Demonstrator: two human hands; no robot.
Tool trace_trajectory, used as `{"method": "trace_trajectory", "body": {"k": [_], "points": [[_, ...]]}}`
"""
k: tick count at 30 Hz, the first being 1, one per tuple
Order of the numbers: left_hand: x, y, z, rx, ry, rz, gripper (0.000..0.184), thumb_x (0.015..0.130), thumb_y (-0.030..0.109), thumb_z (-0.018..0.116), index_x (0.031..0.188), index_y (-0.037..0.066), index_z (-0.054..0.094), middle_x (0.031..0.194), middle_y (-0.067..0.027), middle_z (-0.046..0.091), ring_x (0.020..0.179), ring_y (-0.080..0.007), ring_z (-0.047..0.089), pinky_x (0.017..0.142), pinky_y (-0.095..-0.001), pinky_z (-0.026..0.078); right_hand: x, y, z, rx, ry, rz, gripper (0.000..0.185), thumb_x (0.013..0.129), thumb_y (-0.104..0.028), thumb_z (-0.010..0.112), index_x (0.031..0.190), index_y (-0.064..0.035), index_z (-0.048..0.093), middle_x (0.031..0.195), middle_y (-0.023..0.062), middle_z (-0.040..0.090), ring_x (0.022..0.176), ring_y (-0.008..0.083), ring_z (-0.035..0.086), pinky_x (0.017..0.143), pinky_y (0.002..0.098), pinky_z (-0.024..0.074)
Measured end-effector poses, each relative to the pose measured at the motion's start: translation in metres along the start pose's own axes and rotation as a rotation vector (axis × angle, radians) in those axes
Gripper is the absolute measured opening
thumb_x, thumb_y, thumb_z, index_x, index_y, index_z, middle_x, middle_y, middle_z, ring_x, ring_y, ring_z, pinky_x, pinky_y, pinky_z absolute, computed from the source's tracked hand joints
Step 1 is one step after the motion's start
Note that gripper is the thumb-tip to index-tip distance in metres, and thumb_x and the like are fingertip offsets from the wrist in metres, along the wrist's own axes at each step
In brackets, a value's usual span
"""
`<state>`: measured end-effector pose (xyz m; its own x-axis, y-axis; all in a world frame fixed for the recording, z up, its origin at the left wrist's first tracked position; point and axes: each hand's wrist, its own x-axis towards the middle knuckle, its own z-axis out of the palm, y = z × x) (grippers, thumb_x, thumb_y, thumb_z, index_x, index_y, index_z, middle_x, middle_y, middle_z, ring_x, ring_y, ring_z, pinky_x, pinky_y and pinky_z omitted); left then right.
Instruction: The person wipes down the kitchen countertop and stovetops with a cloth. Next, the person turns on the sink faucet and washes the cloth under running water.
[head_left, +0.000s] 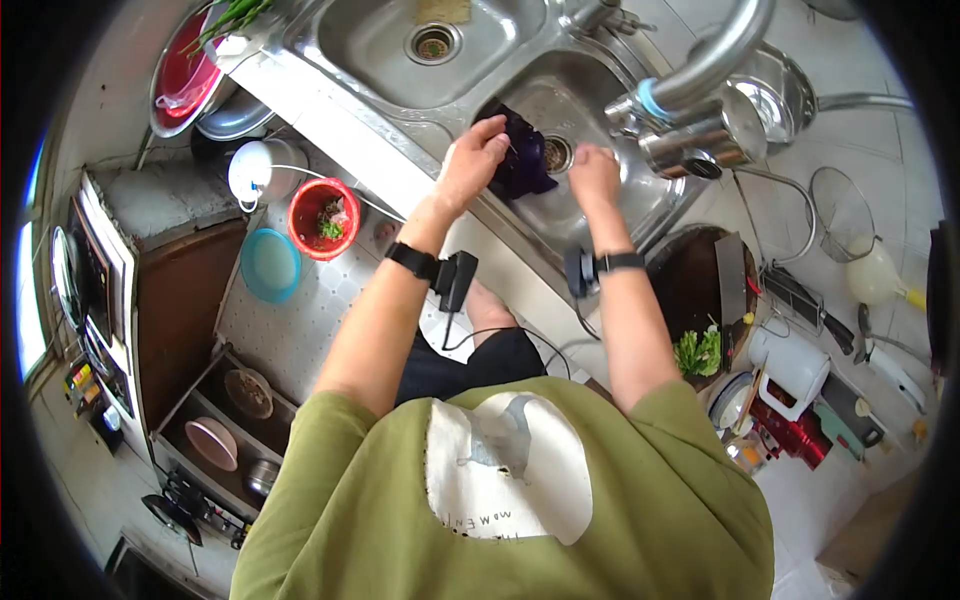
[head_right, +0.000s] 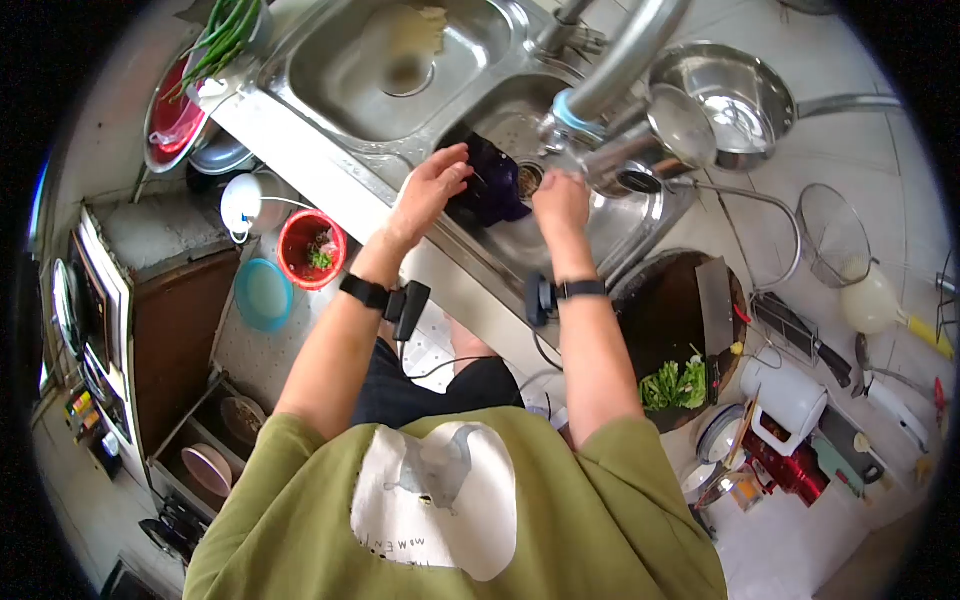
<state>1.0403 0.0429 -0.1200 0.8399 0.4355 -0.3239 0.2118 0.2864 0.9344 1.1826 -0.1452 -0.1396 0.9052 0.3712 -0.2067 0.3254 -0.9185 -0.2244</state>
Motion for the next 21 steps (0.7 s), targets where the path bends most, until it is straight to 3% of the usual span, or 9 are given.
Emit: {"method": "trace_trajectory", "body": {"k": [1,2,4,6,8,10,13,17,21], "points": [[-0.008,0.016,-0.006,0.001,-0.065,-0.099,0.051,0.107,0.025,0.056,0.151,-0.001,0.047,0.144,-0.0161,0.058,0.126,-0.0212,0.061,0.107,-0.0347,0.049,-0.009,-0.013,-0.005,0.252,0.140,-0.063,0.029,0.102,-0.027,0.058,0.119,-0.0069,0.070,0.107,0.0182,0.071,0.099,0.0325,0.068,0.090,0.0405,0.0536],[-0.023,0.038,-0.009,-0.132,-0.030,-0.118,0.048,0.108,0.025,0.056,0.147,-0.002,0.051,0.137,-0.0153,0.063,0.121,-0.0210,0.064,0.105,-0.0339,0.050,-0.030,-0.029,-0.014,0.512,0.255,-0.132,0.027,0.103,-0.026,0.057,0.115,-0.0052,0.071,0.100,0.0147,0.073,0.090,0.0281,0.070,0.083,0.0379,0.0551],[-0.049,0.047,-0.035,-0.325,-0.044,-0.058,0.044,0.108,0.026,0.055,0.142,-0.002,0.055,0.132,-0.0150,0.065,0.116,-0.0215,0.067,0.102,-0.0342,0.053,-0.081,-0.074,-0.050,1.048,-0.087,0.083,0.027,0.107,-0.022,0.053,0.106,-0.0013,0.070,0.090,0.0076,0.071,0.078,0.0153,0.067,0.072,0.0304,0.0541],[-0.068,0.046,-0.073,-0.348,0.065,-0.079,0.040,0.109,0.026,0.053,0.136,-0.003,0.058,0.123,-0.0156,0.069,0.103,-0.0218,0.072,0.093,-0.0345,0.058,-0.126,-0.107,-0.057,1.158,-0.230,-0.011,0.031,0.110,-0.022,0.050,0.107,0.0020,0.070,0.086,0.0039,0.069,0.075,0.0075,0.063,0.070,0.0243,0.0524],[-0.091,0.035,-0.121,-0.381,0.190,-0.073,0.037,0.109,0.024,0.052,0.134,-0.003,0.060,0.115,-0.0148,0.072,0.096,-0.0205,0.073,0.088,-0.0317,0.059,-0.167,-0.146,-0.051,1.265,-0.483,-0.156,0.033,0.110,-0.024,0.052,0.108,0.0034,0.069,0.087,0.0061,0.070,0.075,0.0100,0.065,0.071,0.0262,0.0544],[-0.114,0.020,-0.173,-0.354,0.288,-0.069,0.034,0.109,0.023,0.052,0.128,-0.003,0.064,0.107,-0.0132,0.074,0.091,-0.0193,0.074,0.082,-0.0290,0.059,-0.198,-0.183,-0.021,1.332,-0.828,-0.151,0.034,0.109,-0.026,0.054,0.108,0.0039,0.069,0.087,0.0071,0.071,0.076,0.0115,0.067,0.072,0.0272,0.0561],[-0.136,-0.025,-0.247,-0.162,0.504,-0.093,0.035,0.109,0.026,0.052,0.127,-0.001,0.066,0.111,-0.0120,0.074,0.096,-0.0176,0.072,0.089,-0.0299,0.057,-0.207,-0.223,0.071,1.298,-1.014,0.050,0.035,0.109,-0.028,0.053,0.109,0.0029,0.069,0.088,0.0087,0.072,0.078,0.0133,0.069,0.072,0.0282,0.0572],[-0.157,-0.109,-0.339,0.317,0.657,-0.331,0.040,0.107,0.027,0.055,0.136,0.002,0.063,0.122,-0.0087,0.071,0.109,-0.0151,0.065,0.093,-0.0296,0.051,-0.158,-0.214,0.205,1.471,-0.831,0.397,0.033,0.107,-0.029,0.056,0.115,0.0001,0.067,0.097,0.0078,0.071,0.091,0.0168,0.068,0.086,0.0303,0.0557],[-0.174,-0.157,-0.387,0.271,0.674,-0.422,0.043,0.107,0.029,0.055,0.141,0.004,0.060,0.127,-0.0089,0.070,0.116,-0.0165,0.063,0.099,-0.0302,0.047,-0.094,-0.159,0.318,1.521,-0.494,0.704,0.039,0.108,-0.035,0.054,0.123,-0.0004,0.061,0.119,0.0140,0.067,0.109,0.0237,0.066,0.096,0.0333,0.0549]]}}
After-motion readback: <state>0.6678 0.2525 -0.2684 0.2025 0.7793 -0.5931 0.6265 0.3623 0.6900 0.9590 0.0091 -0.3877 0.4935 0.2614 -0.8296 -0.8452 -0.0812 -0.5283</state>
